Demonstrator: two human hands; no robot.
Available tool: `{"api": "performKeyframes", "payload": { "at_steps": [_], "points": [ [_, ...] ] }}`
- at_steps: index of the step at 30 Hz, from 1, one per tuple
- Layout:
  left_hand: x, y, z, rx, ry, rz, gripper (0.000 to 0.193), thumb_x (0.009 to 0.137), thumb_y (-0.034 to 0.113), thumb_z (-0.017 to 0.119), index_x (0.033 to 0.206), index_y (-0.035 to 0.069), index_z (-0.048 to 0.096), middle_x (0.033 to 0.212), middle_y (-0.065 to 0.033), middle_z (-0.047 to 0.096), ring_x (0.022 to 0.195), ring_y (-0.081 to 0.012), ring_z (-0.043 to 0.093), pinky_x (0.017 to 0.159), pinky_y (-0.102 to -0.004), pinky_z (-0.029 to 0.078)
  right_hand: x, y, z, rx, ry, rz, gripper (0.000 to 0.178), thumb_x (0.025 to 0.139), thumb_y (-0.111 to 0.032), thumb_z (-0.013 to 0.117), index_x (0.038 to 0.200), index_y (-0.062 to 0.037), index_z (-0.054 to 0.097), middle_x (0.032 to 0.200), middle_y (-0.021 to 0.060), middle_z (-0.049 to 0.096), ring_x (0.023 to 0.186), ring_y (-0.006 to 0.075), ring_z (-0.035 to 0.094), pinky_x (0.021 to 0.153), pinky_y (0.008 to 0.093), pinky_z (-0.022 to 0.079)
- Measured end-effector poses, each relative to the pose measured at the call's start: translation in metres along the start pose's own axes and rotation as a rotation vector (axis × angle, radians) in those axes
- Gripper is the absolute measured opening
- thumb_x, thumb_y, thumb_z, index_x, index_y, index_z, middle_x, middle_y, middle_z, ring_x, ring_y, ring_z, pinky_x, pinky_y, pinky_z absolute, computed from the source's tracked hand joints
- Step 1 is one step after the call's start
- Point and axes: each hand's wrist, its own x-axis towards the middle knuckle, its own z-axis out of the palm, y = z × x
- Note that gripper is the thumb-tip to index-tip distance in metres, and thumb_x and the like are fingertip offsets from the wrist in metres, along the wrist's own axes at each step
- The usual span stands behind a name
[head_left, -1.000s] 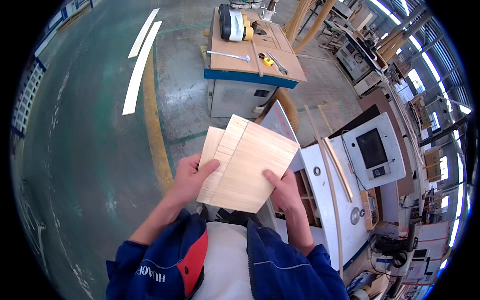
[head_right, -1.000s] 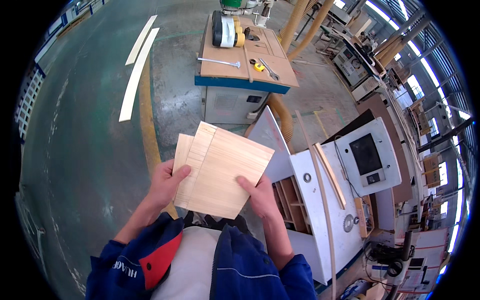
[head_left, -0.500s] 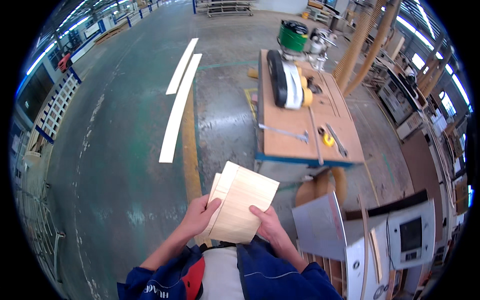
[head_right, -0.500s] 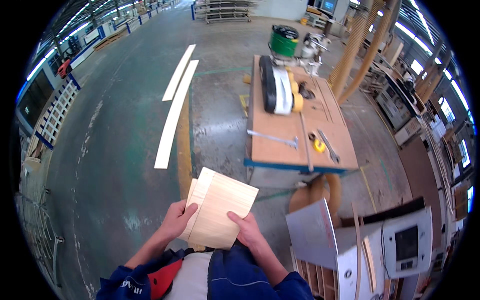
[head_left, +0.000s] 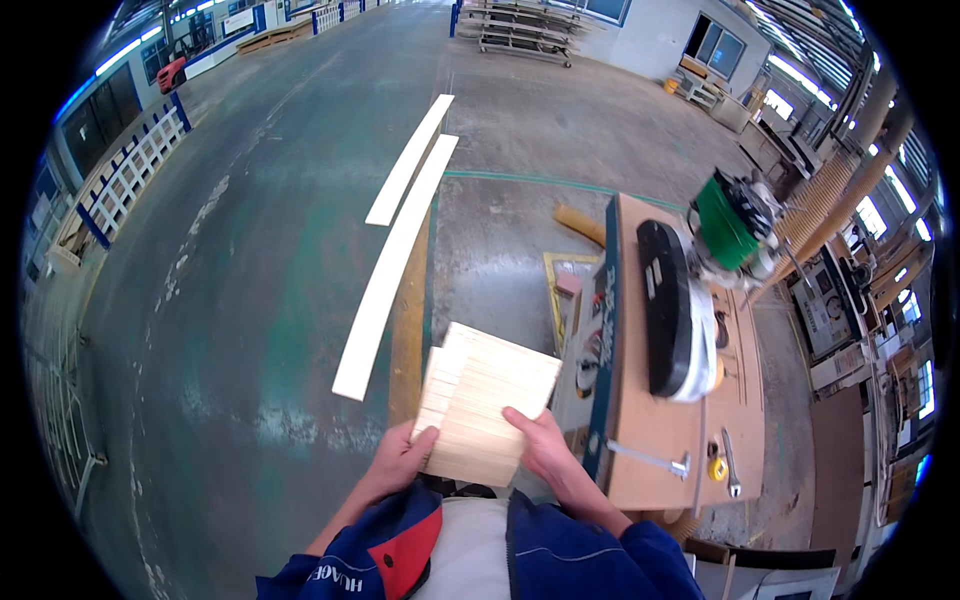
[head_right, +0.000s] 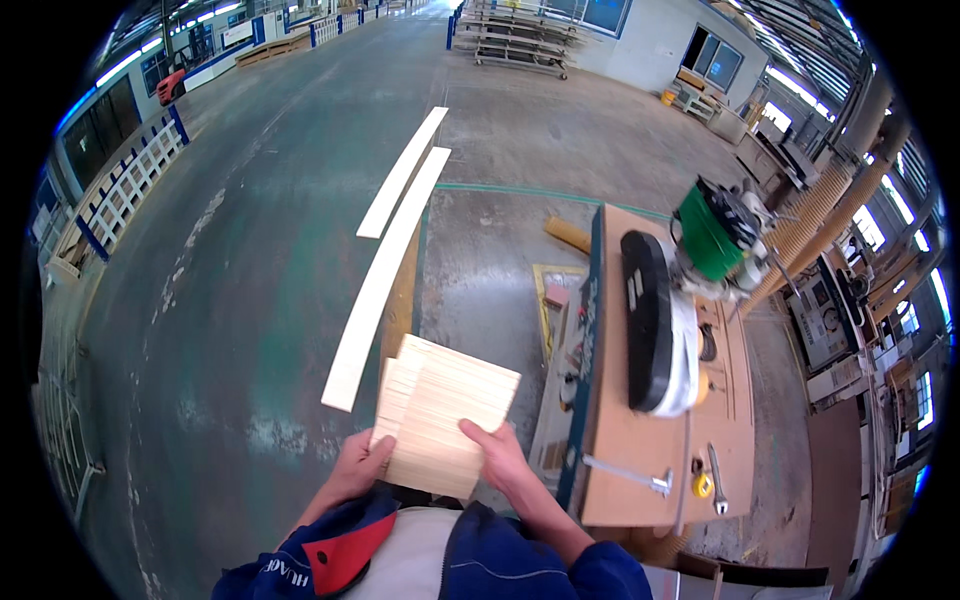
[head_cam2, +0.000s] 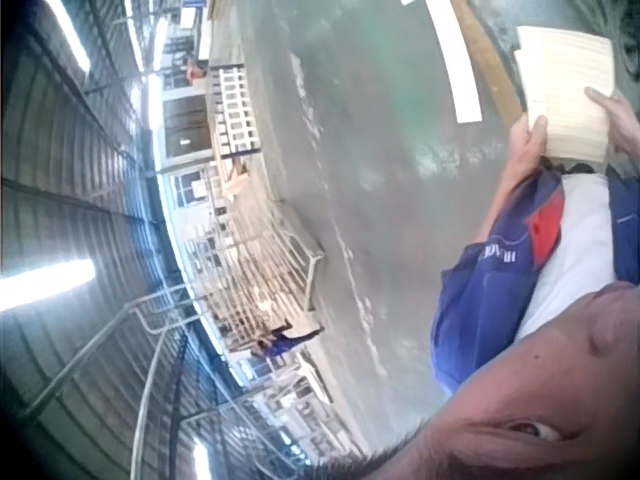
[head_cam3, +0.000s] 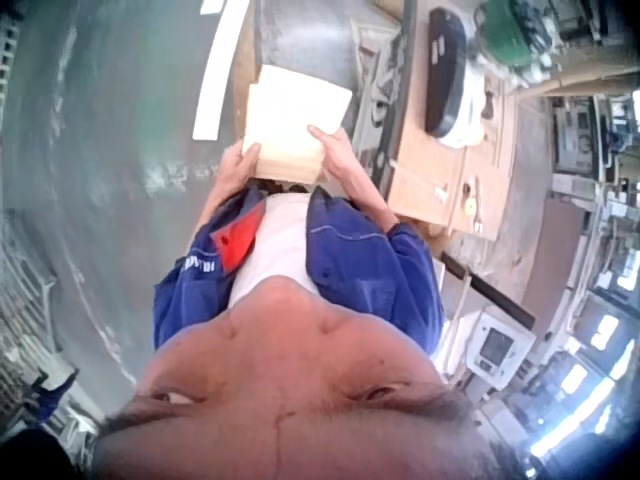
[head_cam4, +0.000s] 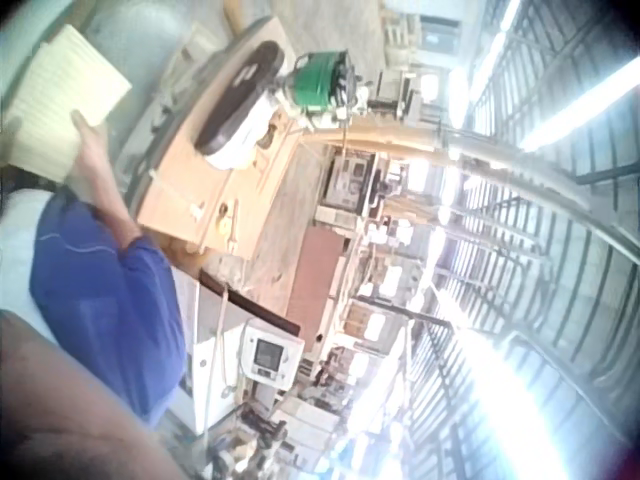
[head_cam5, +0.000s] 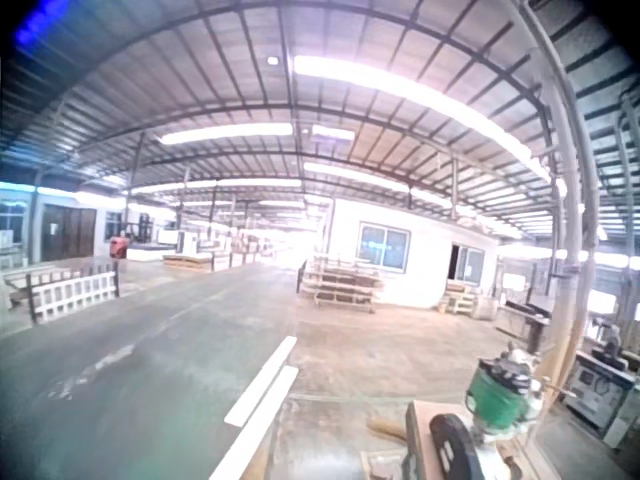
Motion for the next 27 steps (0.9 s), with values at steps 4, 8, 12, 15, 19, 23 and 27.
{"api": "performKeyframes", "payload": {
  "at_steps": [4, 8, 12, 15, 19, 23, 27],
  "points": [
    [0.133, 0.06, -0.033, 0.15, -0.196, 0.003, 0.033, 0.103, 0.023, 0.056, 0.119, -0.005, 0.064, 0.096, -0.0075, 0.07, 0.088, -0.0096, 0.06, 0.076, -0.0293, 0.05, 0.073, -0.042, 0.008, 0.05, 0.126, -0.109, 0.054, 0.096, -0.01, 0.064, 0.144, 0.0011, 0.042, 0.14, 0.0167, 0.054, 0.127, 0.0286, 0.056, 0.108, 0.045, 0.045],
    [0.27, 0.113, -0.018, 0.382, -0.414, 0.023, 0.029, 0.102, 0.019, 0.057, 0.116, -0.005, 0.064, 0.09, -0.0076, 0.069, 0.082, -0.0088, 0.058, 0.071, -0.0293, 0.05, 0.14, -0.085, -0.012, 0.169, 0.301, -0.206, 0.054, 0.097, -0.015, 0.067, 0.142, 0.0045, 0.045, 0.139, 0.0152, 0.056, 0.126, 0.0252, 0.056, 0.109, 0.0404, 0.043],
    [0.394, 0.121, 0.006, 0.39, -0.439, 0.106, 0.027, 0.1, 0.016, 0.059, 0.116, -0.005, 0.065, 0.09, -0.0058, 0.07, 0.083, -0.0077, 0.059, 0.073, -0.0275, 0.049, 0.245, -0.116, -0.052, 0.221, 0.34, -0.228, 0.052, 0.096, -0.024, 0.069, 0.136, 0.0062, 0.052, 0.129, 0.0145, 0.063, 0.117, 0.0221, 0.061, 0.1, 0.0355, 0.048],
    [0.484, 0.134, 0.041, 0.442, -0.456, 0.152, 0.025, 0.099, 0.016, 0.06, 0.112, -0.005, 0.067, 0.086, -0.0058, 0.069, 0.08, -0.008, 0.059, 0.071, -0.0279, 0.049, 0.314, -0.15, -0.1, 0.098, 0.44, -0.163, 0.054, 0.097, -0.025, 0.067, 0.138, 0.006, 0.049, 0.132, 0.0154, 0.061, 0.118, 0.023, 0.061, 0.102, 0.0379, 0.049],
    [0.591, 0.162, 0.084, 0.454, -0.403, 0.07, 0.022, 0.097, 0.016, 0.064, 0.106, -0.004, 0.068, 0.08, -0.0075, 0.068, 0.078, -0.0059, 0.058, 0.067, -0.0281, 0.048, 0.401, -0.215, -0.142, 0.139, 0.405, -0.24, 0.05, 0.097, -0.026, 0.068, 0.132, 0.006, 0.054, 0.125, 0.014, 0.065, 0.112, 0.0215, 0.063, 0.095, 0.0356, 0.051],
    [0.673, 0.197, 0.136, 0.599, -0.475, 0.214, 0.018, 0.093, 0.01, 0.067, 0.102, -0.005, 0.069, 0.076, -0.0071, 0.069, 0.071, -0.0066, 0.06, 0.064, -0.0273, 0.05, 0.462, -0.271, -0.185, 0.073, 0.532, -0.338, 0.046, 0.095, -0.028, 0.071, 0.122, 0.0067, 0.061, 0.11, 0.0123, 0.071, 0.098, 0.0181, 0.066, 0.088, 0.0352, 0.051],
    [0.748, 0.228, 0.181, 0.749, -0.484, 0.425, 0.013, 0.091, 0.006, 0.067, 0.1, -0.004, 0.068, 0.072, -0.0146, 0.067, 0.065, -0.0125, 0.064, 0.06, -0.0294, 0.05, 0.501, -0.31, -0.233, -0.455, 0.799, -0.505, 0.043, 0.091, -0.032, 0.072, 0.12, 0.0001, 0.064, 0.107, 0.0134, 0.072, 0.095, 0.0256, 0.068, 0.085, 0.0377, 0.052]
  ]
}}
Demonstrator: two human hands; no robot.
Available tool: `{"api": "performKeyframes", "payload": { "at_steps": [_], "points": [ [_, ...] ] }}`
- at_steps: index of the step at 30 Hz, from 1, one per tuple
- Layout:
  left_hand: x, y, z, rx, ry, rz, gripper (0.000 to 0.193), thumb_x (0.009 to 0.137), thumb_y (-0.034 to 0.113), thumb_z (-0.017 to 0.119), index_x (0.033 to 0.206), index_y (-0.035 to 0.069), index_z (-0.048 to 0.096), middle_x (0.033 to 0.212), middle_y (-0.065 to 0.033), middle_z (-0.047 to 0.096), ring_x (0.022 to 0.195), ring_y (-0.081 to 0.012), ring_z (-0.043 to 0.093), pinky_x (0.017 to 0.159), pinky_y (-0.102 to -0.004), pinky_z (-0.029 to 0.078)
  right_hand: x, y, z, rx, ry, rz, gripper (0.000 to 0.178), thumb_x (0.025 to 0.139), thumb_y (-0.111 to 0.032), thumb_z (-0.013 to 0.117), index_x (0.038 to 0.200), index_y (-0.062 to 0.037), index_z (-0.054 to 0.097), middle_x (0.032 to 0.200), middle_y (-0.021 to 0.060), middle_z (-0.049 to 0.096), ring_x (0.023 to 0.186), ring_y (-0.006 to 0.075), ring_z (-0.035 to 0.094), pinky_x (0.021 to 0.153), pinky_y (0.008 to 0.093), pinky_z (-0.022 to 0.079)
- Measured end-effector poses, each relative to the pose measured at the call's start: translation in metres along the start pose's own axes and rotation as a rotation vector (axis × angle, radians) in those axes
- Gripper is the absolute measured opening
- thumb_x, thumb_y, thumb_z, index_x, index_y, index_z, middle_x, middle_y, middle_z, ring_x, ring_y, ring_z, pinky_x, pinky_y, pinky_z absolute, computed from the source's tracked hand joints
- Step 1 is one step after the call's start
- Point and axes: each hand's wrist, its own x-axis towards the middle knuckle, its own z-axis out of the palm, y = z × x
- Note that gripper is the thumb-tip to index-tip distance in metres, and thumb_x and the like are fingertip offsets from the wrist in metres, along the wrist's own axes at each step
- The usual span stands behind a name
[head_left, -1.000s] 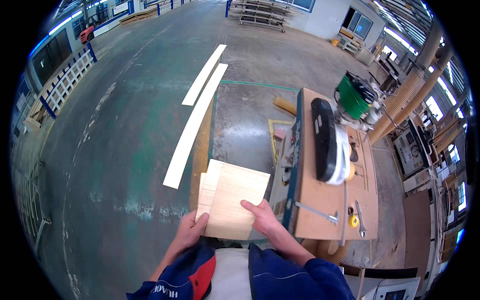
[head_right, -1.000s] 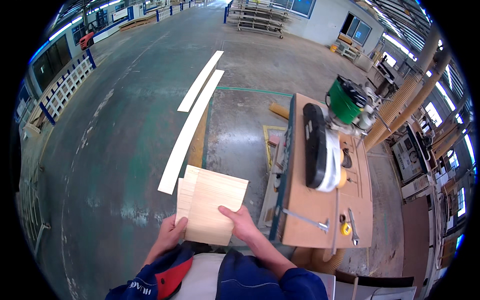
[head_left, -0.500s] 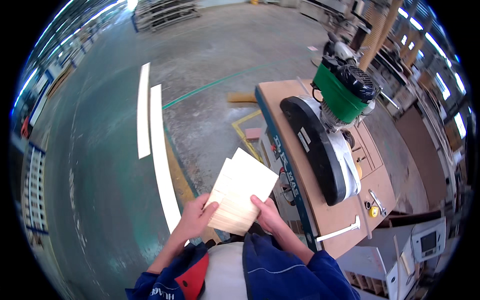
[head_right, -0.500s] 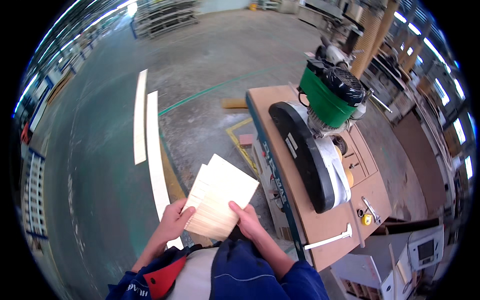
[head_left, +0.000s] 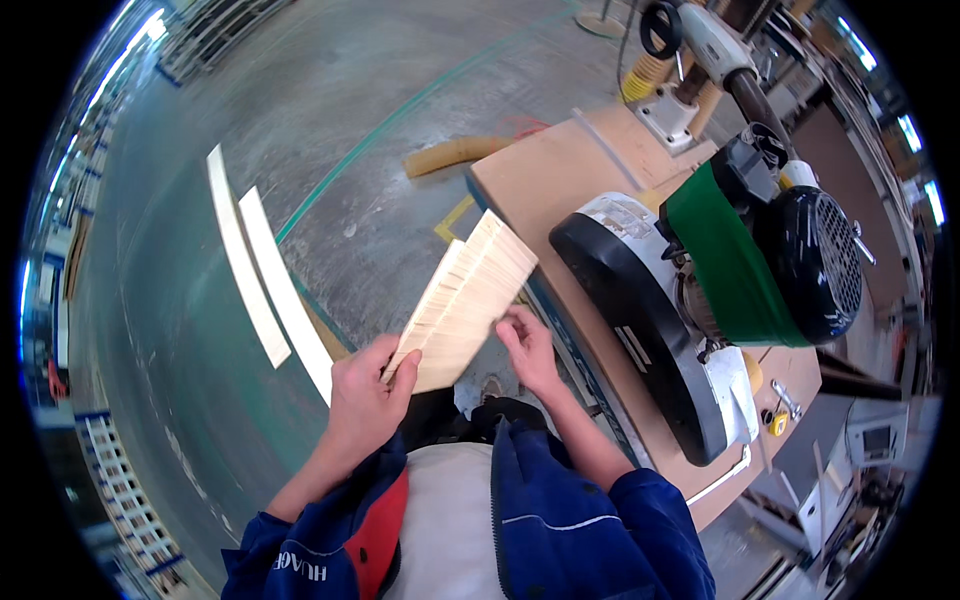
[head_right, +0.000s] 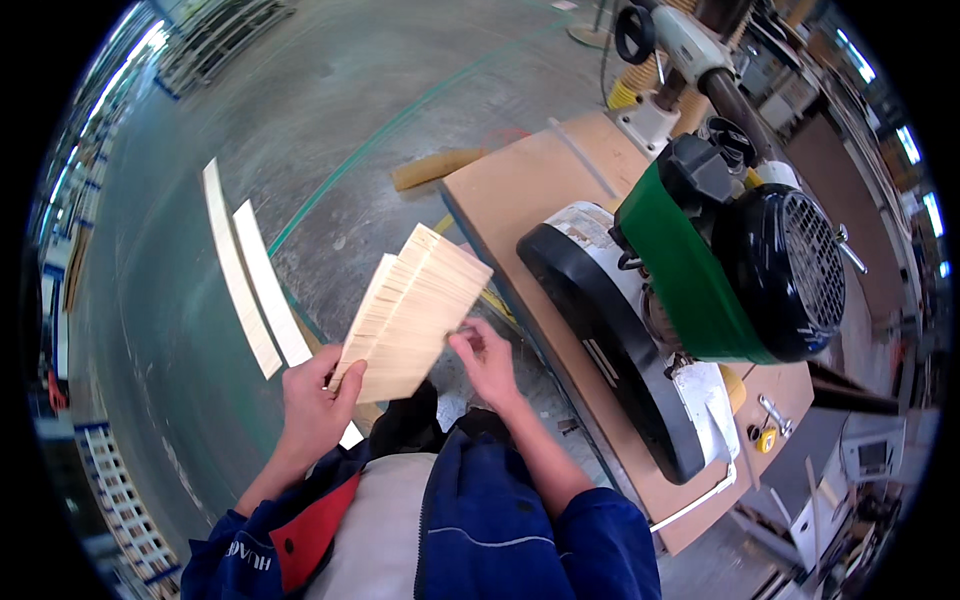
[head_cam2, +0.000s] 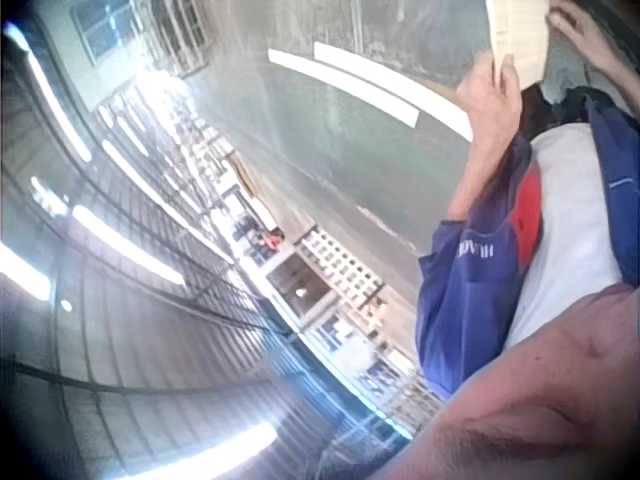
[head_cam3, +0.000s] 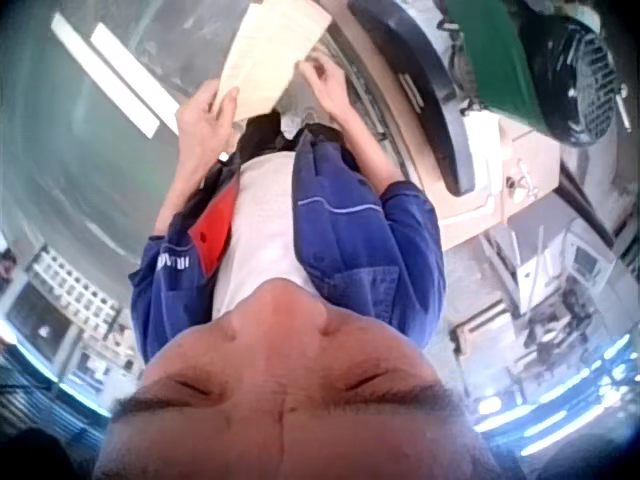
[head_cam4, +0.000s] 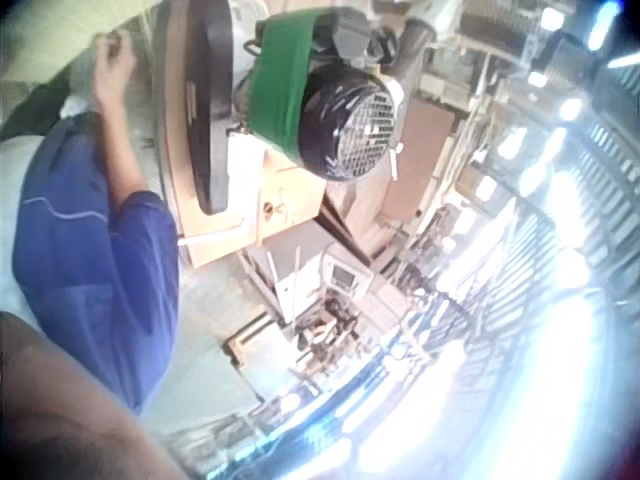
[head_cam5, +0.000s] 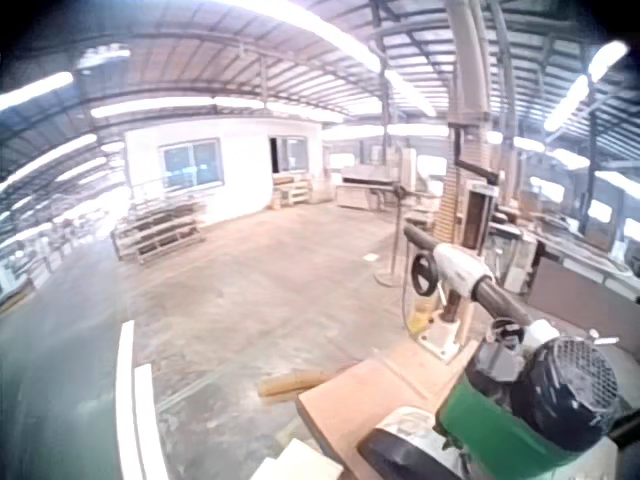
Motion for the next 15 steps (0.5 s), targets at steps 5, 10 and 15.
{"api": "performKeyframes", "payload": {
  "at_steps": [5, 10, 15],
  "points": [
    [0.129, -0.033, 0.014, 0.013, -0.009, 0.271, 0.014, 0.091, 0.007, 0.068, 0.102, -0.003, 0.068, 0.074, -0.0156, 0.066, 0.065, -0.0207, 0.065, 0.06, -0.0318, 0.05, 0.05, 0.065, -0.047, -1.011, 0.315, -0.312, 0.056, 0.085, -0.027, 0.073, 0.134, -0.0065, 0.056, 0.132, 0.0137, 0.06, 0.122, 0.0359, 0.055, 0.107, 0.0478, 0.042],
    [0.292, -0.089, 0.064, -0.104, -0.215, 0.231, 0.018, 0.092, 0.014, 0.069, 0.097, -0.003, 0.067, 0.073, -0.0161, 0.067, 0.065, -0.0242, 0.067, 0.062, -0.0352, 0.049, 0.072, 0.114, -0.052, -1.308, 0.32, 0.133, 0.071, 0.085, -0.037, 0.069, 0.146, -0.01, 0.045, 0.138, 0.0141, 0.056, 0.123, 0.0327, 0.055, 0.107, 0.0491, 0.04],
    [0.443, -0.152, 0.143, -0.172, -0.667, 0.222, 0.027, 0.092, 0.021, 0.071, 0.097, -0.005, 0.069, 0.074, -0.0142, 0.068, 0.069, -0.0117, 0.063, 0.064, -0.0329, 0.049, 0.067, 0.133, -0.043, -1.396, 0.342, 0.228, 0.07, 0.079, -0.041, 0.075, 0.138, -0.0117, 0.053, 0.123, 0.009, 0.063, 0.106, 0.0268, 0.063, 0.095, 0.0434, 0.047]
  ]
}}
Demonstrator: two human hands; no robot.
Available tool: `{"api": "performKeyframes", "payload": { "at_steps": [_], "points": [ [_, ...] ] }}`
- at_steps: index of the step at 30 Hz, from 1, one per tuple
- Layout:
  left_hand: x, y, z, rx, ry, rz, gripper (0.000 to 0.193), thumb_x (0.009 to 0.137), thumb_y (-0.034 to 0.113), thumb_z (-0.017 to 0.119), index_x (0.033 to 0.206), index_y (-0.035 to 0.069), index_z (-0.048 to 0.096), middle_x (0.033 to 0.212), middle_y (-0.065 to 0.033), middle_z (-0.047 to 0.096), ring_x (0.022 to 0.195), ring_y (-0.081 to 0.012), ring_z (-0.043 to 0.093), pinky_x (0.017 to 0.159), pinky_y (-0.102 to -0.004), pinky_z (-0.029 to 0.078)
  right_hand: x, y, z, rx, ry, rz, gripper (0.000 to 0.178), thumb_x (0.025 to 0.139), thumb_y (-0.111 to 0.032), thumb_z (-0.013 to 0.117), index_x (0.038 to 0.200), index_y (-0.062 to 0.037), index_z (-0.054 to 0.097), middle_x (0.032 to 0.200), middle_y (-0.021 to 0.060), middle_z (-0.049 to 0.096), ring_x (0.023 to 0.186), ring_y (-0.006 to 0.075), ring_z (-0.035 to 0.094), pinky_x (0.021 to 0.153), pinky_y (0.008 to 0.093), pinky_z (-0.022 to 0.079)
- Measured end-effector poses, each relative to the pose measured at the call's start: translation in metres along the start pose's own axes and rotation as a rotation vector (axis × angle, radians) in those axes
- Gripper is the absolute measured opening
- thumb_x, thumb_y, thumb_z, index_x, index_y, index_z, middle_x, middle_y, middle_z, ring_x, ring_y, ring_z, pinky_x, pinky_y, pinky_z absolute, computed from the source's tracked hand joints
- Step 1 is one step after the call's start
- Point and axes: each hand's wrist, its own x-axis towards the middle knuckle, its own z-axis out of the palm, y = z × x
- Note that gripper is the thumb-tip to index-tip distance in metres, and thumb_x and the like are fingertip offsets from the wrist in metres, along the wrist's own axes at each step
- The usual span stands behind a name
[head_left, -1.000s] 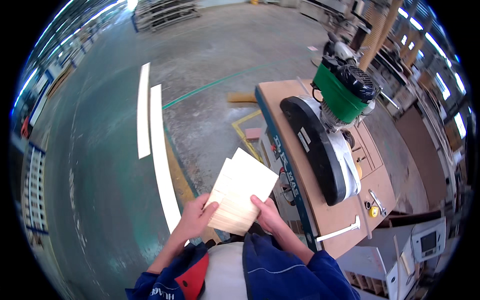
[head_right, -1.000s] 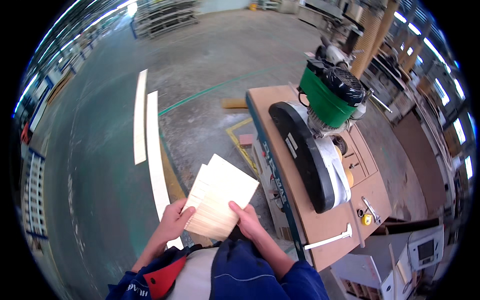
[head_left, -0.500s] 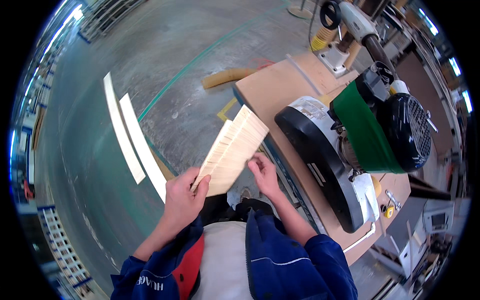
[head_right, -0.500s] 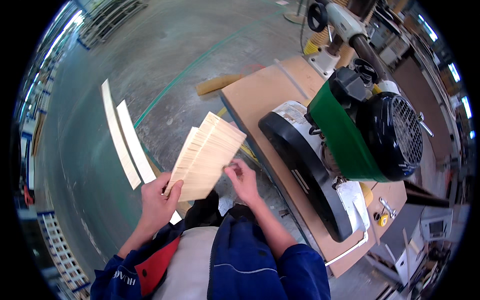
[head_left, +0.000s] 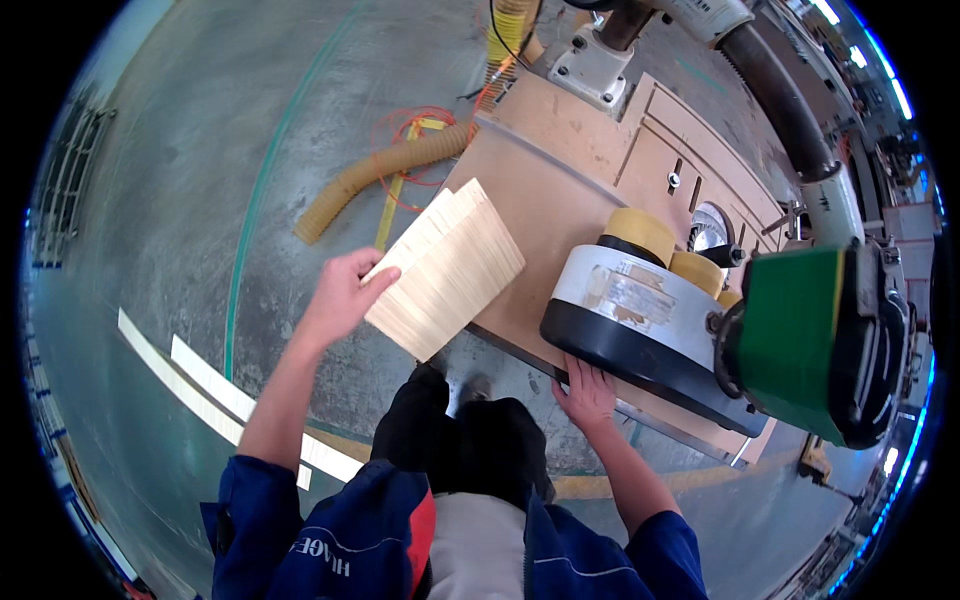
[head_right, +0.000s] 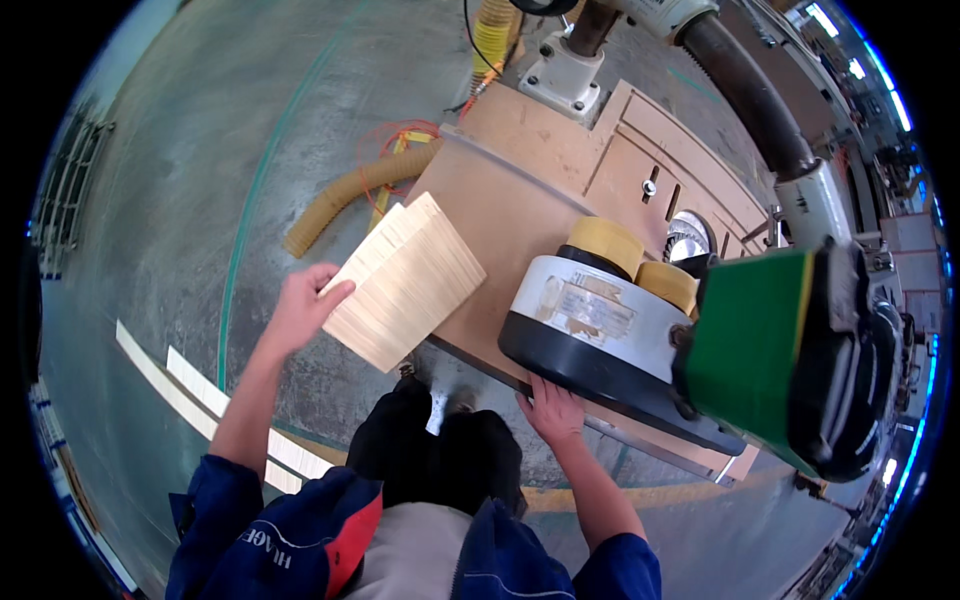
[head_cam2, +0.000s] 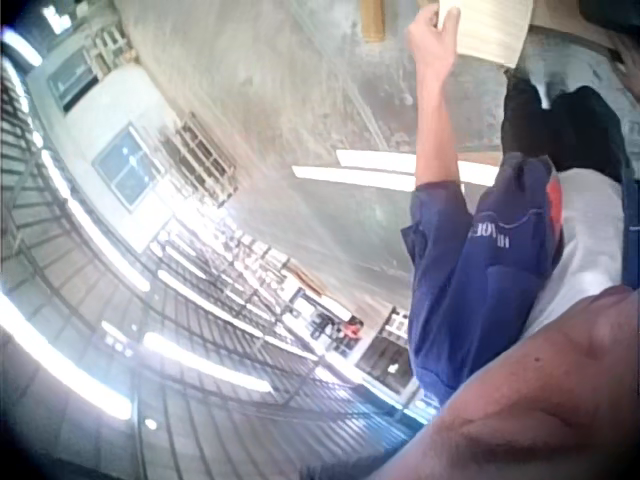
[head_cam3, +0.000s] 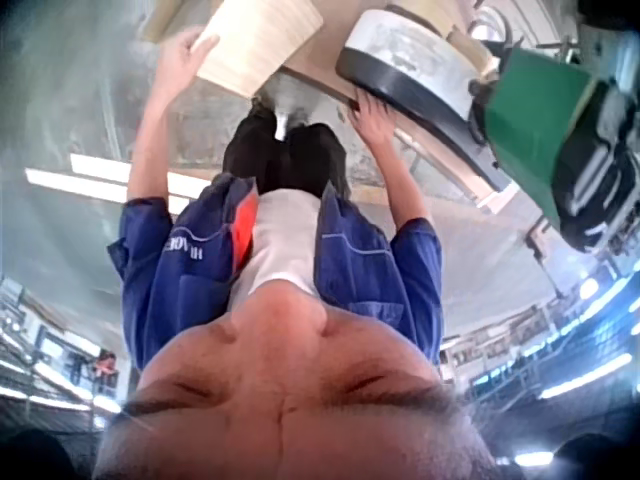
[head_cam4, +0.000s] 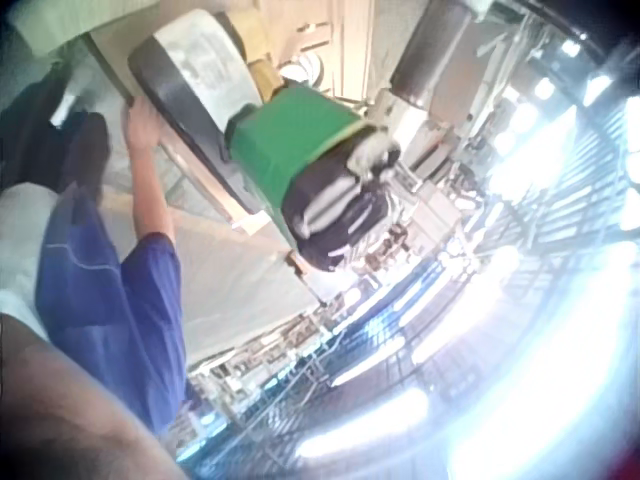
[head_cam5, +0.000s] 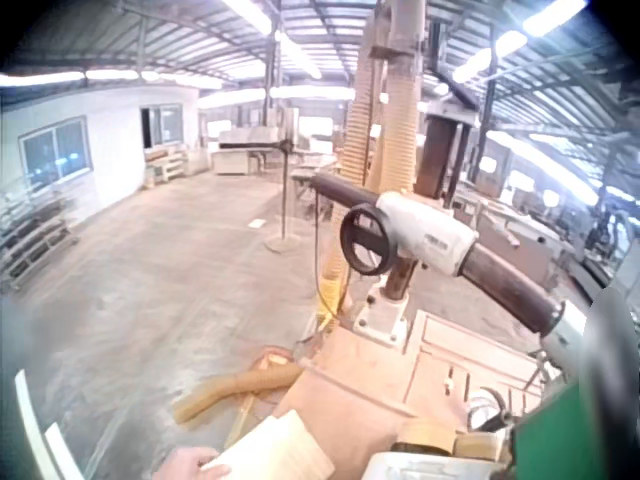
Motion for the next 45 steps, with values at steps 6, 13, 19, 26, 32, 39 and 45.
{"api": "performKeyframes", "payload": {
  "at_steps": [6, 13, 19, 26, 32, 39, 45],
  "points": [
    [0.122, -0.022, 0.004, 0.123, -0.312, 0.188, 0.029, 0.09, 0.023, 0.072, 0.1, -0.004, 0.072, 0.08, -0.0084, 0.071, 0.077, -0.0119, 0.063, 0.07, -0.0324, 0.05, 0.002, -0.001, 0.016, -0.11, 0.204, -0.013, 0.049, 0.07, -0.044, 0.083, 0.11, -0.0182, 0.071, 0.093, 0.0014, 0.069, 0.074, 0.0225, 0.069, 0.057, 0.0386, 0.054],
    [0.193, -0.076, 0.046, -0.389, -0.071, 0.383, 0.036, 0.103, 0.023, 0.056, 0.127, -0.002, 0.063, 0.123, -0.0119, 0.068, 0.113, -0.0191, 0.063, 0.101, -0.0325, 0.047, 0.005, -0.026, 0.027, -0.126, 0.372, 0.1, 0.06, 0.061, -0.041, 0.084, 0.108, -0.007, 0.069, 0.095, 0.0056, 0.068, 0.082, 0.0259, 0.065, 0.078, 0.0422, 0.048],
    [0.244, -0.115, 0.097, -1.098, -0.28, 0.524, 0.069, 0.106, 0.053, 0.03, 0.131, -0.005, 0.058, 0.131, -0.0191, 0.063, 0.131, -0.0269, 0.052, 0.117, -0.0407, 0.034, 0.004, -0.026, 0.058, -0.179, 0.638, 0.102, 0.047, 0.091, -0.048, 0.05, 0.101, -0.0065, 0.071, 0.088, 0.0105, 0.071, 0.081, 0.0292, 0.068, 0.081, 0.0442, 0.05],
    [0.281, -0.146, 0.125, -1.062, -0.425, 0.817, 0.093, 0.1, 0.07, 0.015, 0.128, -0.006, 0.061, 0.119, -0.0179, 0.067, 0.118, -0.0274, 0.06, 0.111, -0.042, 0.039, 0.009, -0.036, 0.072, -0.307, 0.966, 0.228, 0.036, 0.096, -0.033, 0.047, 0.098, -0.0106, 0.075, 0.083, 0.0075, 0.073, 0.078, 0.0268, 0.07, 0.085, 0.0401, 0.052],
    [0.277, -0.153, 0.128, -1.191, -0.595, 0.931, 0.089, 0.1, 0.071, 0.021, 0.123, -0.004, 0.065, 0.11, -0.015, 0.071, 0.108, -0.0249, 0.065, 0.102, -0.0422, 0.05, 0.032, -0.051, 0.099, -0.261, 1.313, 0.277, 0.029, 0.09, -0.024, 0.055, 0.09, -0.0039, 0.075, 0.086, 0.0111, 0.074, 0.085, 0.0283, 0.07, 0.086, 0.0428, 0.05],
    [0.288, -0.169, 0.134, -1.192, -0.541, 0.919, 0.088, 0.103, 0.067, 0.018, 0.115, -0.004, 0.069, 0.108, -0.0145, 0.071, 0.099, -0.0253, 0.066, 0.094, -0.0398, 0.052, 0.04, -0.065, 0.115, -0.189, 1.371, 0.402, 0.019, 0.086, -0.016, 0.06, 0.089, -0.0072, 0.076, 0.089, 0.0082, 0.074, 0.087, 0.027, 0.068, 0.096, 0.039, 0.044],
    [0.285, -0.161, 0.123, -1.244, -0.477, 0.891, 0.084, 0.104, 0.064, 0.018, 0.122, -0.003, 0.065, 0.113, -0.014, 0.067, 0.105, -0.0237, 0.062, 0.102, -0.0394, 0.045, 0.054, -0.067, 0.101, -0.152, 1.48, 0.351, 0.015, 0.083, -0.011, 0.06, 0.088, -0.0059, 0.074, 0.089, 0.0085, 0.074, 0.087, 0.0274, 0.068, 0.095, 0.0385, 0.044]
  ]
}}
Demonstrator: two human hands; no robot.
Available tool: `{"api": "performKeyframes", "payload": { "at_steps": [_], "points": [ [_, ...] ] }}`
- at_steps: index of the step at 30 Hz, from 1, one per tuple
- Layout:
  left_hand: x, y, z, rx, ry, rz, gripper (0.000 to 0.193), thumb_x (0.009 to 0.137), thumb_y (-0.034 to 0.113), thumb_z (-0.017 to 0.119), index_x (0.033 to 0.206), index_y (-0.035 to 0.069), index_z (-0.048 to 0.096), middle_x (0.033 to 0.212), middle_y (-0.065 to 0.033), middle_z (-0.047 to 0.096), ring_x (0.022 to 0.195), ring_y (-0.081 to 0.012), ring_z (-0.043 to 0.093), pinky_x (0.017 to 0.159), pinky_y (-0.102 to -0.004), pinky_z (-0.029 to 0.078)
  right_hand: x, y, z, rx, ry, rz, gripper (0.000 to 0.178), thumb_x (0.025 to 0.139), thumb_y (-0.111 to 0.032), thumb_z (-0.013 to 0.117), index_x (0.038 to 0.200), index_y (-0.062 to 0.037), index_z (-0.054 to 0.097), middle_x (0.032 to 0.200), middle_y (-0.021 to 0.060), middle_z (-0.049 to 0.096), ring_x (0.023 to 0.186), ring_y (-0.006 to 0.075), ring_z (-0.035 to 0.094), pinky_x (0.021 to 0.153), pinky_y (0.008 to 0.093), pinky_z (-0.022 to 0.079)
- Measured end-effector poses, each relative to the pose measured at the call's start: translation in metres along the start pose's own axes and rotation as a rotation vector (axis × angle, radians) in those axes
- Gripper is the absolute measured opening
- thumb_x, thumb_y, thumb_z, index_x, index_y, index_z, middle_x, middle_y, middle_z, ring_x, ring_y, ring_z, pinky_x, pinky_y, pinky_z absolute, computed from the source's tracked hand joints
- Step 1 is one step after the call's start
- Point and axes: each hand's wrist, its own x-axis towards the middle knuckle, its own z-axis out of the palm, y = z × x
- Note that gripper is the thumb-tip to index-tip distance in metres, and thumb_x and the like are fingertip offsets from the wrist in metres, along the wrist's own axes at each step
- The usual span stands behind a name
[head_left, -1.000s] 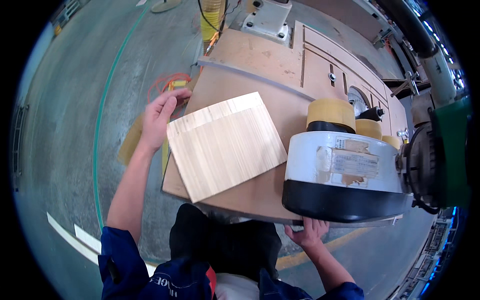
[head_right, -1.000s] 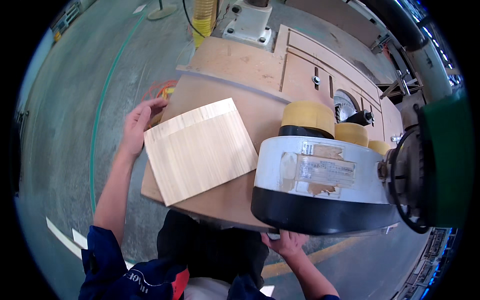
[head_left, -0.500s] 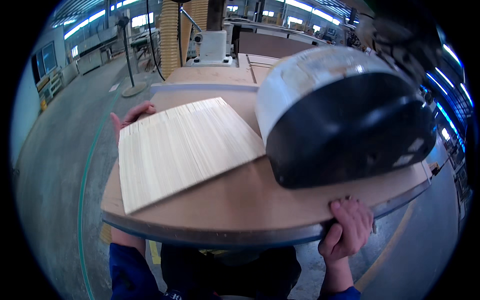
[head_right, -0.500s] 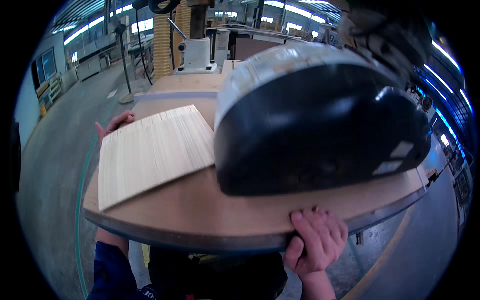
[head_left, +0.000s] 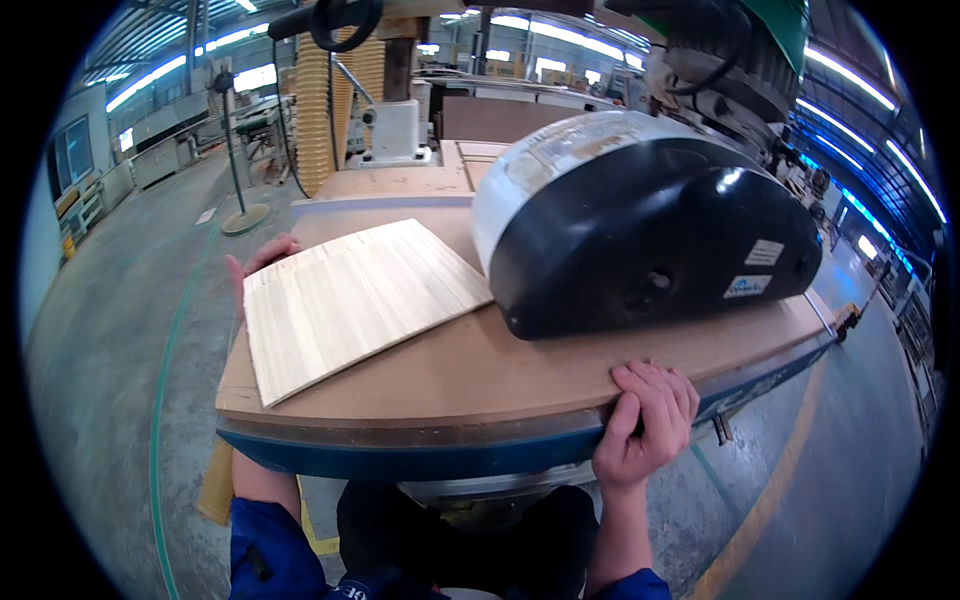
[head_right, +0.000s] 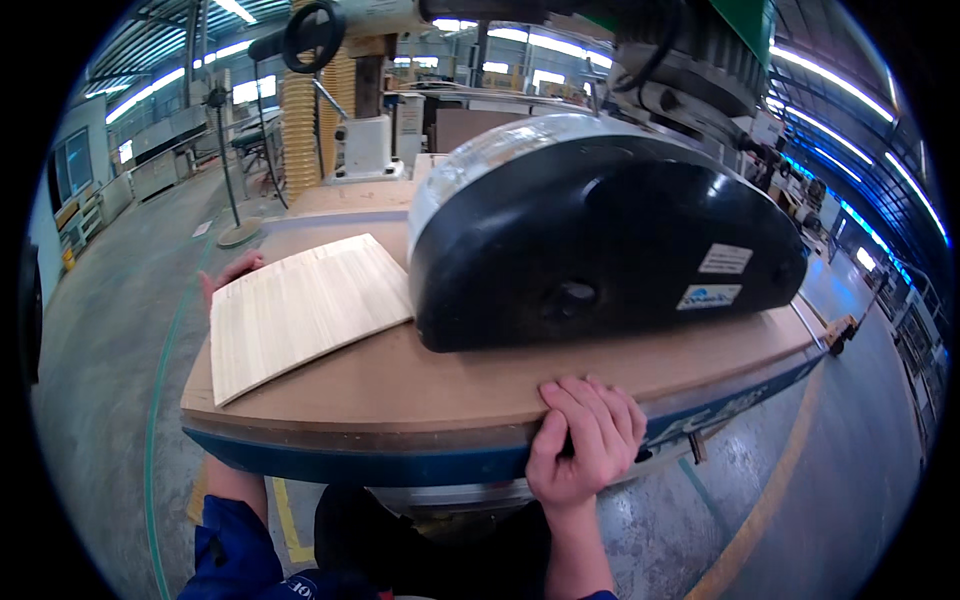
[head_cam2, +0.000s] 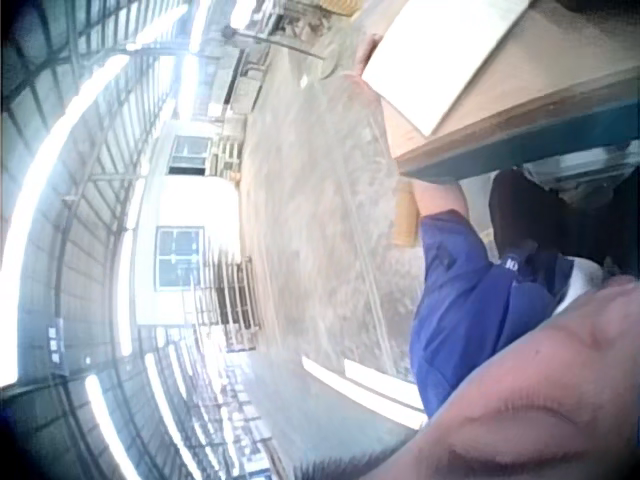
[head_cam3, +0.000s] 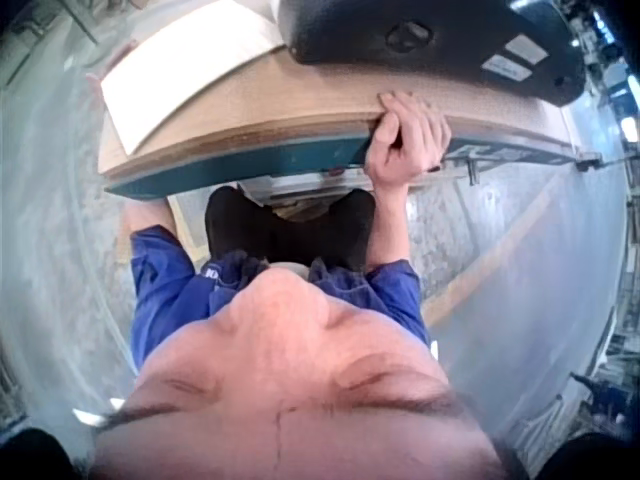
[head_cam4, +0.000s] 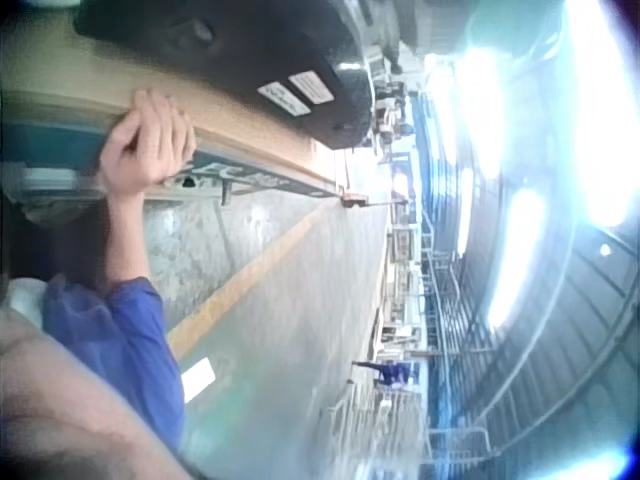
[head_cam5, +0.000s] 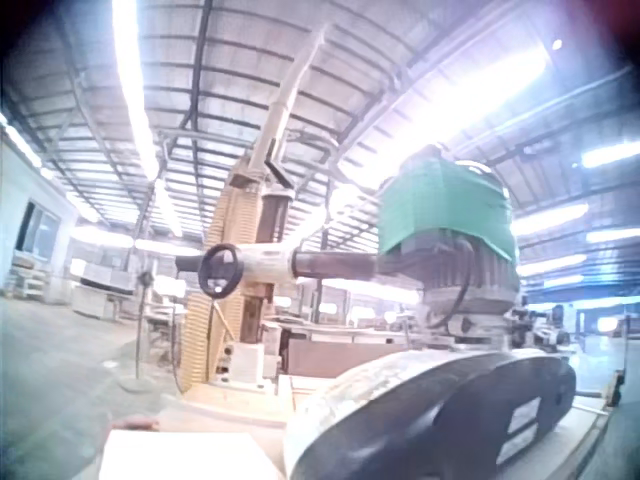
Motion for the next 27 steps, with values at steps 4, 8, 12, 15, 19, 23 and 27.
{"api": "performKeyframes", "payload": {
  "at_steps": [4, 8, 12, 15, 19, 23, 27],
  "points": [
    [0.005, -0.035, -0.048, 0.115, -0.164, 0.029, 0.082, 0.104, 0.063, 0.018, 0.124, -0.002, 0.064, 0.114, -0.0134, 0.067, 0.108, -0.0249, 0.061, 0.103, -0.0418, 0.044, -0.001, 0.008, -0.014, -0.049, -0.043, -0.003, 0.015, 0.081, -0.009, 0.06, 0.085, -0.0079, 0.074, 0.087, 0.0073, 0.074, 0.088, 0.0245, 0.069, 0.095, 0.0375, 0.041],
    [0.007, -0.036, -0.06, 0.126, -0.173, -0.054, 0.077, 0.105, 0.058, 0.021, 0.125, -0.002, 0.063, 0.117, -0.0141, 0.067, 0.111, -0.0256, 0.06, 0.103, -0.042, 0.044, 0.016, -0.002, -0.021, -0.063, 0.005, 0.001, 0.016, 0.078, -0.007, 0.062, 0.084, -0.0108, 0.075, 0.09, 0.0042, 0.075, 0.089, 0.0219, 0.07, 0.088, 0.0336, 0.036],
    [0.005, -0.063, -0.064, 0.344, -0.037, -0.096, 0.071, 0.104, 0.055, 0.026, 0.127, -0.002, 0.062, 0.118, -0.0149, 0.066, 0.112, -0.0256, 0.06, 0.103, -0.0414, 0.044, 0.008, 0.01, -0.025, -0.01, 0.07, 0.003, 0.014, 0.077, -0.006, 0.065, 0.085, -0.0117, 0.075, 0.091, 0.0033, 0.075, 0.089, 0.0198, 0.07, 0.084, 0.0338, 0.035],
    [-0.016, -0.074, -0.08, 0.467, 0.039, -0.139, 0.067, 0.104, 0.052, 0.029, 0.128, -0.002, 0.061, 0.12, -0.0155, 0.065, 0.112, -0.0256, 0.06, 0.102, -0.041, 0.044, -0.007, 0.014, -0.045, -0.025, 0.069, 0.011, 0.017, 0.076, -0.003, 0.063, 0.084, -0.0115, 0.075, 0.087, 0.0024, 0.074, 0.087, 0.0198, 0.069, 0.084, 0.0349, 0.035],
    [-0.064, -0.092, -0.093, 0.505, 0.162, -0.193, 0.062, 0.104, 0.049, 0.033, 0.13, -0.001, 0.059, 0.122, -0.0163, 0.064, 0.113, -0.0256, 0.059, 0.101, -0.0404, 0.045, 0.011, 0.043, -0.024, -0.095, 0.03, -0.018, 0.017, 0.074, -0.005, 0.061, 0.084, -0.012, 0.074, 0.087, 0.0047, 0.073, 0.092, 0.0225, 0.068, 0.091, 0.0376, 0.037],
    [-0.085, -0.09, -0.065, 0.573, 0.199, -0.187, 0.058, 0.103, 0.045, 0.038, 0.132, -0.001, 0.058, 0.124, -0.0171, 0.063, 0.113, -0.0256, 0.059, 0.1, -0.0398, 0.045, 0.013, 0.05, -0.006, -0.113, 0.061, 0.135, 0.022, 0.091, -0.001, 0.052, 0.097, -0.0005, 0.074, 0.102, 0.0139, 0.073, 0.098, 0.027, 0.066, 0.098, 0.0386, 0.043],
    [-0.118, -0.148, -0.071, 0.583, 0.274, -0.211, 0.054, 0.103, 0.042, 0.043, 0.133, -0.001, 0.056, 0.126, -0.0179, 0.062, 0.114, -0.0257, 0.059, 0.099, -0.0393, 0.045, -0.006, 0.043, 0.01, 0.032, 0.081, 0.274, 0.028, 0.102, -0.009, 0.047, 0.109, 0.004, 0.071, 0.113, 0.0161, 0.071, 0.107, 0.0268, 0.063, 0.099, 0.0377, 0.046]
  ]
}}
